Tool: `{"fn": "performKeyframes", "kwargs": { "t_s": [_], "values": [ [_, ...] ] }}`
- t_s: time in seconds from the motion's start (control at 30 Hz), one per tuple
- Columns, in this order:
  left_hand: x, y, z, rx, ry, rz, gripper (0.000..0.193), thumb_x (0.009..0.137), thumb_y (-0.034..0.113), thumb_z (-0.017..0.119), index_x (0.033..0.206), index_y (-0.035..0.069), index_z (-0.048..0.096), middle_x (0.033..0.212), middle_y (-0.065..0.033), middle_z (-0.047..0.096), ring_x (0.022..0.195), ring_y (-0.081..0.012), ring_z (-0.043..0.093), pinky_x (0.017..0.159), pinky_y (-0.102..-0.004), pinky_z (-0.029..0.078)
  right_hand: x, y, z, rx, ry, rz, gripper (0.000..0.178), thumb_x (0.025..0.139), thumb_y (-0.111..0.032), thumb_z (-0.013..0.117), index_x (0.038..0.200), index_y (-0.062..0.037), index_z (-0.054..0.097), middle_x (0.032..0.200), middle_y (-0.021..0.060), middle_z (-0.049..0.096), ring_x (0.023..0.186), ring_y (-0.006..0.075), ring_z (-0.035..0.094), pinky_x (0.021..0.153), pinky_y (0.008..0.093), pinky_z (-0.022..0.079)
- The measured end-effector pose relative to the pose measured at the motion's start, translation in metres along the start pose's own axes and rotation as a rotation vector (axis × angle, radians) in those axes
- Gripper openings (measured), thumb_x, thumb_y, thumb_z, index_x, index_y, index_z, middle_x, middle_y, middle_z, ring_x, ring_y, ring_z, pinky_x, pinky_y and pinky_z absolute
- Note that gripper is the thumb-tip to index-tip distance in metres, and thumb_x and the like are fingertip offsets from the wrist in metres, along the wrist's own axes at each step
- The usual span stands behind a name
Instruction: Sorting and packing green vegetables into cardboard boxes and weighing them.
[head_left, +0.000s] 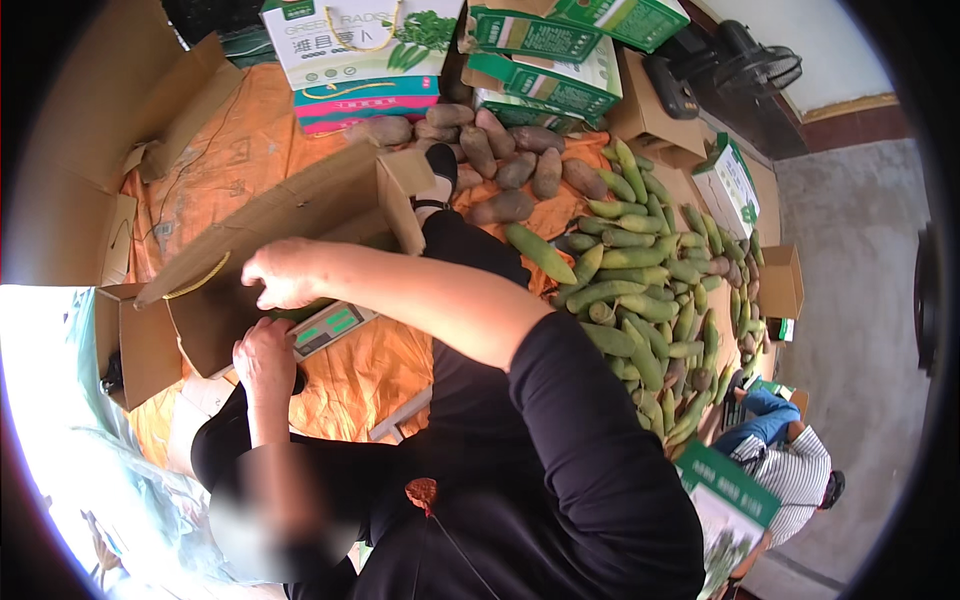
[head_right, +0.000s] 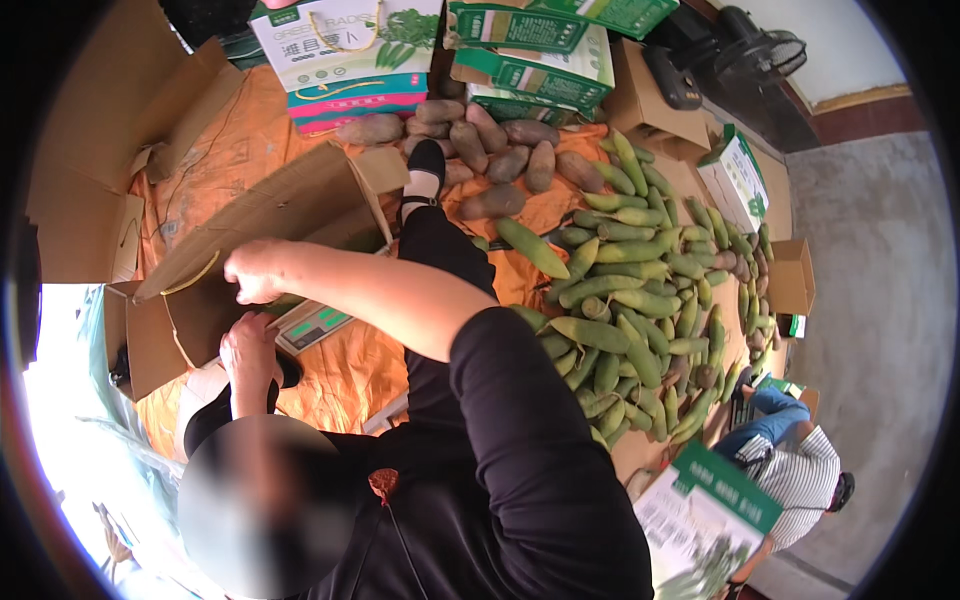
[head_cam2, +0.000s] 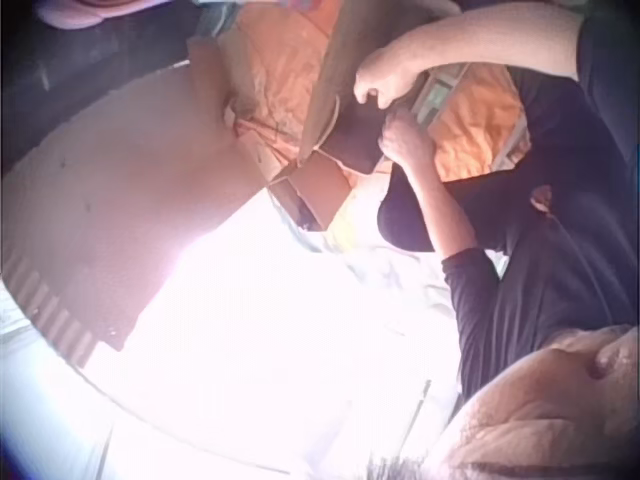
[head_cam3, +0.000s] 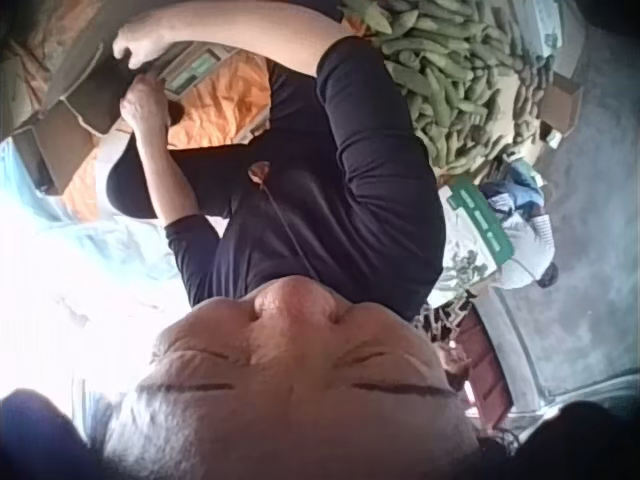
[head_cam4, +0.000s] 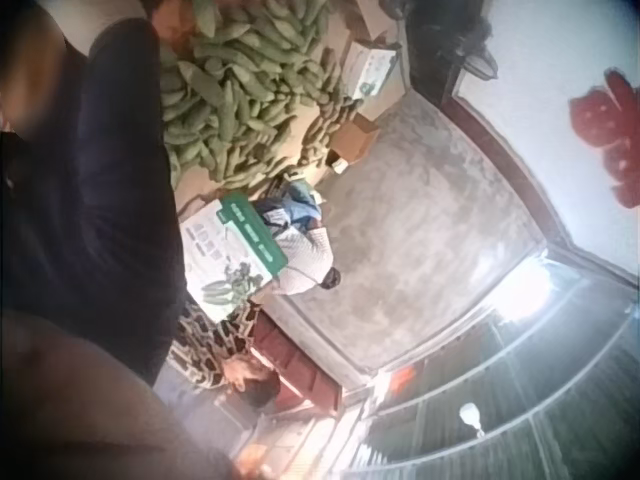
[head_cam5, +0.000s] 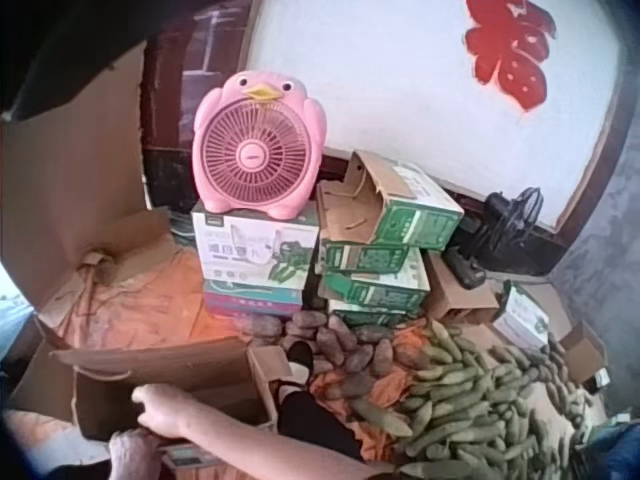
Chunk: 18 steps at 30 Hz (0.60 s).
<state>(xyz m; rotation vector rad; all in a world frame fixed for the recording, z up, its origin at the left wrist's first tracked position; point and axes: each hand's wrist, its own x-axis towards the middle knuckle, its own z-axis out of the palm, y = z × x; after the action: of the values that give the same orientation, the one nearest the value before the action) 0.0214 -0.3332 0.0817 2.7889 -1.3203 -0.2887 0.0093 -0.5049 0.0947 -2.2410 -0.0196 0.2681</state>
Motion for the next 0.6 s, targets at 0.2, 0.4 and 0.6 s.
{"fn": "performKeyframes", "kwargs": {
  "t_s": [0.2,0.4,0.6],
  "values": [
    [-0.002,-0.004,-0.002,0.033,-0.015,-0.025,0.011,0.078,0.014,0.065,0.088,0.011,0.07,0.084,-0.008,0.064,0.086,-0.0265,0.063,0.074,-0.0416,0.046,-0.119,0.0,-0.097,0.472,0.393,-0.06,0.035,0.087,-0.018,0.065,0.118,-0.0034,0.061,0.098,0.0118,0.07,0.09,0.0188,0.067,0.078,0.03,0.052],
    [0.001,-0.004,0.0,0.017,-0.014,-0.02,0.014,0.078,0.014,0.065,0.091,0.01,0.07,0.084,-0.0085,0.064,0.089,-0.0271,0.062,0.075,-0.0409,0.045,-0.229,0.148,-0.044,0.202,0.818,0.466,0.027,0.086,-0.02,0.064,0.107,-0.0033,0.063,0.099,0.0147,0.068,0.093,0.0253,0.066,0.079,0.0352,0.051],
    [0.008,0.006,0.002,-0.029,-0.006,0.004,0.013,0.077,0.014,0.066,0.089,0.01,0.069,0.084,-0.0083,0.063,0.088,-0.0271,0.062,0.075,-0.041,0.045,-0.339,0.266,0.097,-0.3,0.224,1.169,0.024,0.09,-0.014,0.053,0.11,-0.0033,0.06,0.11,0.015,0.062,0.103,0.034,0.059,0.082,0.044,0.05]
  ]
}}
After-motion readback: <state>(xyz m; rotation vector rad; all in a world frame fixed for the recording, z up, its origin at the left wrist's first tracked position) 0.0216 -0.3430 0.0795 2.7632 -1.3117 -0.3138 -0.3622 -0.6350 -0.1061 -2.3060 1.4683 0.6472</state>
